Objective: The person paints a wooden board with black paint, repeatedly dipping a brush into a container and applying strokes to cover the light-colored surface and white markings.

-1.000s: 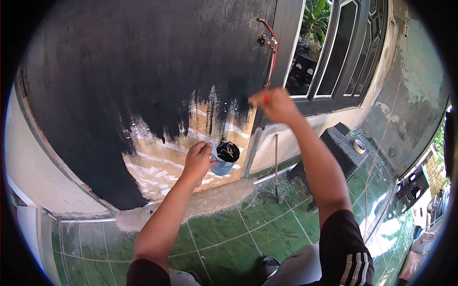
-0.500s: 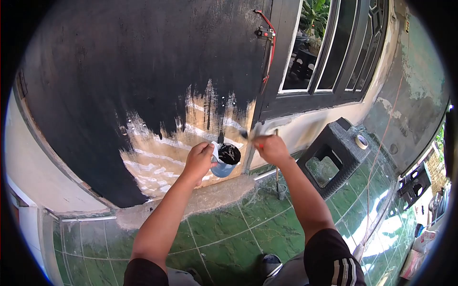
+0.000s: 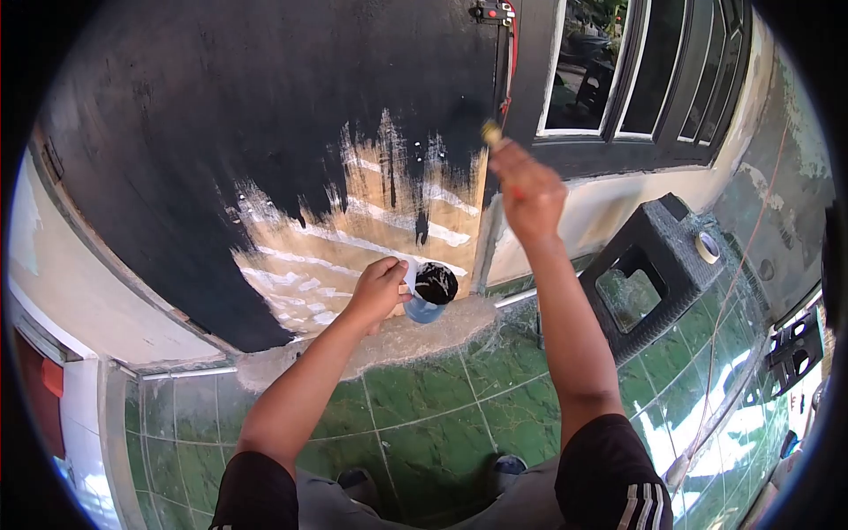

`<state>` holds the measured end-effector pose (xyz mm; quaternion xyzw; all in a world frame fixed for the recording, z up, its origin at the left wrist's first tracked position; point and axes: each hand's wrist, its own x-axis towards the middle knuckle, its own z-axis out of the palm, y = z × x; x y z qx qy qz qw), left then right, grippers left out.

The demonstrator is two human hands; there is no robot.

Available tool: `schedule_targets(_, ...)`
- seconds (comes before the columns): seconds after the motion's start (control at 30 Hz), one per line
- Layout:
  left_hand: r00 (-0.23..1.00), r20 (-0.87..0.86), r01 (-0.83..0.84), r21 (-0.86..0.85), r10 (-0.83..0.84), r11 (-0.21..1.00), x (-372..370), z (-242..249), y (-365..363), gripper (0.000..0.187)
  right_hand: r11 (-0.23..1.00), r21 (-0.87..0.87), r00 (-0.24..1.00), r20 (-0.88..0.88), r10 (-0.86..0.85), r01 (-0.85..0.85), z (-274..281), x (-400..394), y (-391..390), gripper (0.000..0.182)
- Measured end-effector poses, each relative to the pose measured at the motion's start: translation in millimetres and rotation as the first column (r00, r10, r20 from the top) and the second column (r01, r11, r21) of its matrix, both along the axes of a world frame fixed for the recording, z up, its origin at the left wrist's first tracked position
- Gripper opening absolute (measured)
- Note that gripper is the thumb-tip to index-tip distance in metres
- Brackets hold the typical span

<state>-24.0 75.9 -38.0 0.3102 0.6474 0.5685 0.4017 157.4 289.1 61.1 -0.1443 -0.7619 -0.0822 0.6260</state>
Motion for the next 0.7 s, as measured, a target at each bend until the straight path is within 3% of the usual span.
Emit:
schedule_targets(0.07, 1.0, -0.008, -0.008, 0.015, 0.008, 1.0, -1, 4, 5, 0.029, 0.988, -0.121, 0.957, 0.284, -0.056, 0.094, -53, -2, 5, 0.027)
schedule_targets(0.13, 1.0, -0.026, -0.015, 0.017, 0.015, 1.0, 0, 4, 6, 0.029, 0.997, -0.075, 0.951, 0.307, 0.014, 0.01, -96, 3, 5, 0.025)
schedule_targets(0.23, 0.997, -0.072, 0.013, 0.009, -0.013, 1.0, -1, 4, 7, 0.029, 0.956, -0.286, 0.693, 0.704, 0.158, 0.072, -116, 26, -1, 0.023)
schedule_targets(0.33, 0.997, -0.075, 0.03, 0.004, -0.03, 1.0, 0, 1, 5, 0.029, 0.927, -0.354, 0.549, 0.803, 0.232, 0.127, -116, 31, 13, 0.02)
schedule_targets(0.37, 0.997, -0.065, 0.035, 0.003, -0.035, 0.999, 0, -2, 6, 0.029, 0.94, -0.328, 0.61, 0.765, 0.206, 0.094, -113, 27, 21, 0.018)
schedule_targets(0.47, 0.997, -0.05, 0.056, -0.005, -0.056, 0.998, 3, -4, 2, 0.029, 0.921, -0.312, 0.733, 0.679, 0.043, 0.235, -47, 15, 15, 0.018)
schedule_targets(0.53, 0.997, -0.041, 0.065, -0.01, -0.066, 0.998, 4, -4, 0, 0.028, 0.94, -0.305, 0.841, 0.54, 0.04, 0.151, -13, 15, 14, 0.019)
schedule_targets(0.63, 0.997, -0.029, 0.07, -0.021, -0.071, 0.997, 4, -2, -4, 0.027, 1.0, 0.023, 0.988, 0.153, -0.003, -0.001, 6, 13, 10, 0.02)
schedule_targets(0.7, 0.997, -0.031, 0.069, -0.025, -0.07, 0.997, 4, 0, -3, 0.027, 0.995, 0.087, 0.999, -0.006, -0.046, 0.046, 6, 10, 7, 0.02)
